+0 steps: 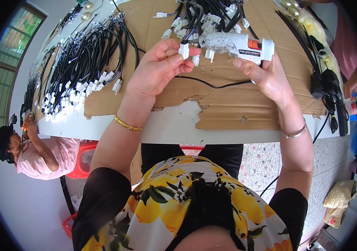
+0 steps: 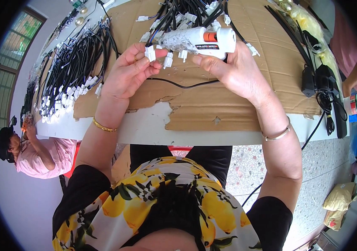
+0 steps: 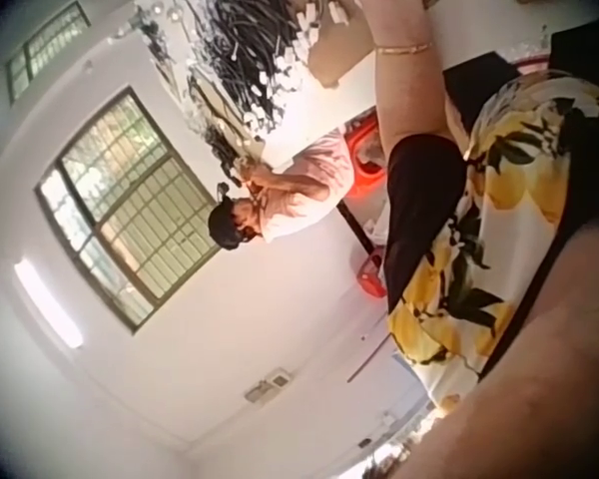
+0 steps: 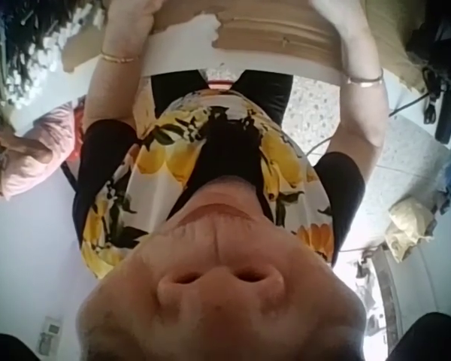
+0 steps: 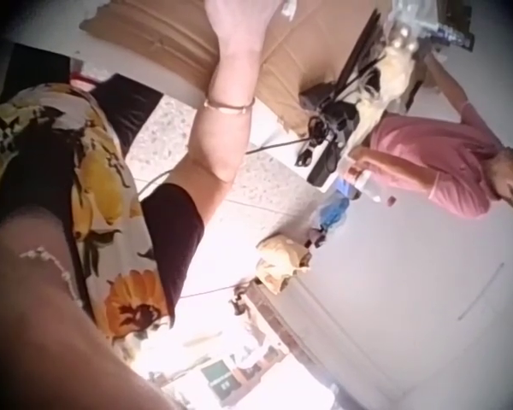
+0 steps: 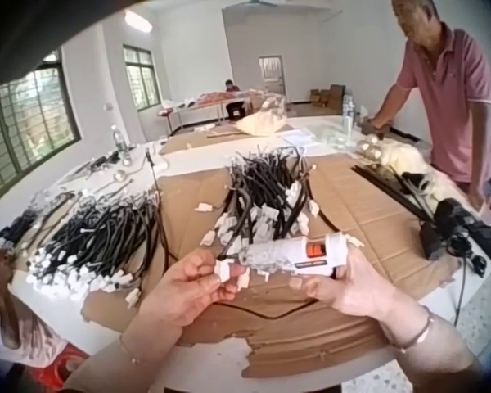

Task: Gluing white connector pieces onto black wire bundles using a hot glue gun.

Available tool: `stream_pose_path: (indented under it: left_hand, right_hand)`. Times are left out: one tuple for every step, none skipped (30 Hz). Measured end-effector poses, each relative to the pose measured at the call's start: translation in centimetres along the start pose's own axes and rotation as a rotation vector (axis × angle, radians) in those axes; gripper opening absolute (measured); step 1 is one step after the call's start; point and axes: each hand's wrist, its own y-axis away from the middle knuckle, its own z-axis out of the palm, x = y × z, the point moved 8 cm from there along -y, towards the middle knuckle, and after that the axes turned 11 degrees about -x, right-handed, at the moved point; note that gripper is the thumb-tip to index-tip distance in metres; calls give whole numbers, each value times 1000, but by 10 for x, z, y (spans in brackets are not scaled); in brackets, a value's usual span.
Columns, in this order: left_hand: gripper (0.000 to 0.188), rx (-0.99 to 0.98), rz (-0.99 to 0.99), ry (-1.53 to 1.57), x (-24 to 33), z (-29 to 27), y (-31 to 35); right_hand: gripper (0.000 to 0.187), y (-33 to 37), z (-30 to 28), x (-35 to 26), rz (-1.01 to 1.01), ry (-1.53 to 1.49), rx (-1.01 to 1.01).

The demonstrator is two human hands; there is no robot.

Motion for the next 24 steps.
stream_pose_path:
  left_hand:
    - [15, 7, -3, -7, 0, -1, 0]
    - [15, 8, -2, -8, 1, -1, 0]
    - [15, 13, -8, -18, 1, -1, 1]
    - [15, 15, -14, -27, 1, -1, 1]
    - [15, 15, -14, -27, 1, -1, 1]
    - [14, 10, -14, -31, 1, -1, 0]
    - [13, 8, -14, -37, 1, -1, 0]
    - [13, 9, -14, -38, 1, -2, 0]
    - [12, 12, -20, -40, 0, -2, 0]
    - [12, 14, -26, -42, -1, -2, 1]
    - [12, 15, -26, -42, -1, -2, 1]
    - [11, 14, -25, -43, 0, -2, 1]
    - [11, 13, -25, -44, 0, -2, 0]
    - [11, 13, -25, -44, 0, -2, 0]
    - [10, 11, -25, -44, 0, -2, 0]
    - [10, 9, -26, -44, 0, -2, 0]
    - [10, 9, -26, -44, 0, -2, 0]
    - [11, -2, -21, -29, 0, -2, 0]
    - [12, -15, -14, -14, 0, -1, 0]
    - [12, -15, -14, -14, 0, -1, 0]
    - [13, -20, -9, -9, 0, -2, 0]
    - [14, -24, -3, -2, 1, -1, 0]
    - [14, -25, -3, -2, 0, -2, 1]
    - [15, -26, -3, 0, 0, -2, 1]
  right_hand:
    - [33, 0, 0, -2, -1, -1, -1]
    - [32, 0, 0, -3, 27, 4, 6]
    - [32, 0, 0, -2, 54, 8, 13]
    - [32, 0, -1, -1, 54, 8, 13]
    - [31, 0, -2, 0, 44, -11, 14]
    - [30, 0, -2, 0, 33, -30, 16]
    - [30, 0, -2, 0, 33, -30, 14]
    - [29, 0, 0, -1, 14, -60, 7]
    - [29, 0, 1, -2, -4, -90, 0]
    - [29, 0, 1, -3, -4, -90, 0]
    - [28, 0, 1, -3, 7, -89, -7]
    - [28, 0, 1, -3, 18, -89, -13]
    - [28, 0, 2, -3, 18, -89, -13]
    - [29, 0, 2, -4, 21, -67, -10]
    - [29, 0, 2, -4, 24, -45, -6]
    - [29, 0, 2, -4, 24, -45, -6]
    - [30, 0, 1, -3, 50, -18, 0]
    - [30, 0, 0, -1, 75, 9, 6]
    - [30, 0, 0, -1, 75, 9, 7]
    - [31, 0, -1, 0, 77, 12, 29]
    - [32, 0, -2, 1, 79, 16, 50]
    - [32, 0, -3, 2, 80, 16, 51]
    - [33, 0, -4, 2, 75, 21, 42]
    - [35, 0, -4, 2, 71, 26, 32]
